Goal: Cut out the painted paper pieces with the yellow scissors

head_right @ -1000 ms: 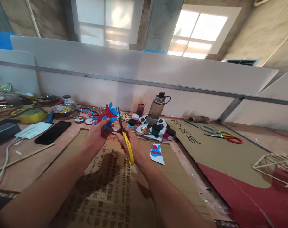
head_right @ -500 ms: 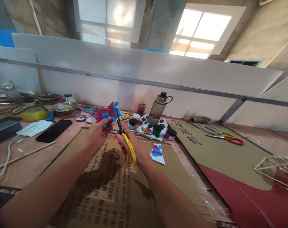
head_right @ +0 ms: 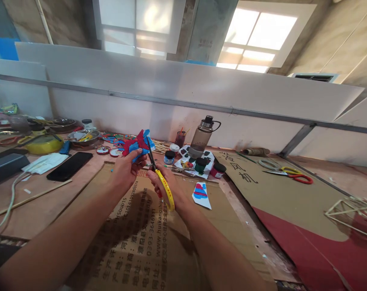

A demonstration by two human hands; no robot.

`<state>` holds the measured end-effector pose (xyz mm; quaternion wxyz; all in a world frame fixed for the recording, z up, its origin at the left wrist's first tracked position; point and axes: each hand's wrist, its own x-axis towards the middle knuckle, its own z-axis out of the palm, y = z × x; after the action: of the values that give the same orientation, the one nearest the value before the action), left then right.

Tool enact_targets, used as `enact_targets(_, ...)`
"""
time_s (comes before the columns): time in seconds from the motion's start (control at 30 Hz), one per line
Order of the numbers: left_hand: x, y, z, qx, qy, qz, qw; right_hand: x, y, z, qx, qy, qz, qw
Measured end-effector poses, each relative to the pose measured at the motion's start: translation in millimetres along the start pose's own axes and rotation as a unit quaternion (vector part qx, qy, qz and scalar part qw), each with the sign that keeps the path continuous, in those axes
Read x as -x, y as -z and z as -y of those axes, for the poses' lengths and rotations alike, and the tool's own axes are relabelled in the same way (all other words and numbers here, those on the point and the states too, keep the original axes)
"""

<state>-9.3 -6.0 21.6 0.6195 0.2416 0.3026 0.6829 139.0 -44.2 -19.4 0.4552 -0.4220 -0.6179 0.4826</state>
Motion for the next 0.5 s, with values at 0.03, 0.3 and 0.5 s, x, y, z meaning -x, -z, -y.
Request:
enact_targets(0.03, 0.1, -0.2, 0.0, -0.002, 0.0, 0.0, 1.0, 0.1, -0.1, 0.1, 0.001, -0.001, 0.0, 1.0)
enact_targets(0.3, 3.4, -2.3, -1.3, -0.006, 0.003, 0.0, 1.0, -0.7, 1.3, -0.9, 0.006, -0.005, -0.002, 1.0)
enact_targets(0.5, 6.0, -3.4, -2.6, -0.017, -0.006, 0.012, 1.0, -0.5, -1.0, -1.7, -0.004, -0.009, -0.01, 1.0)
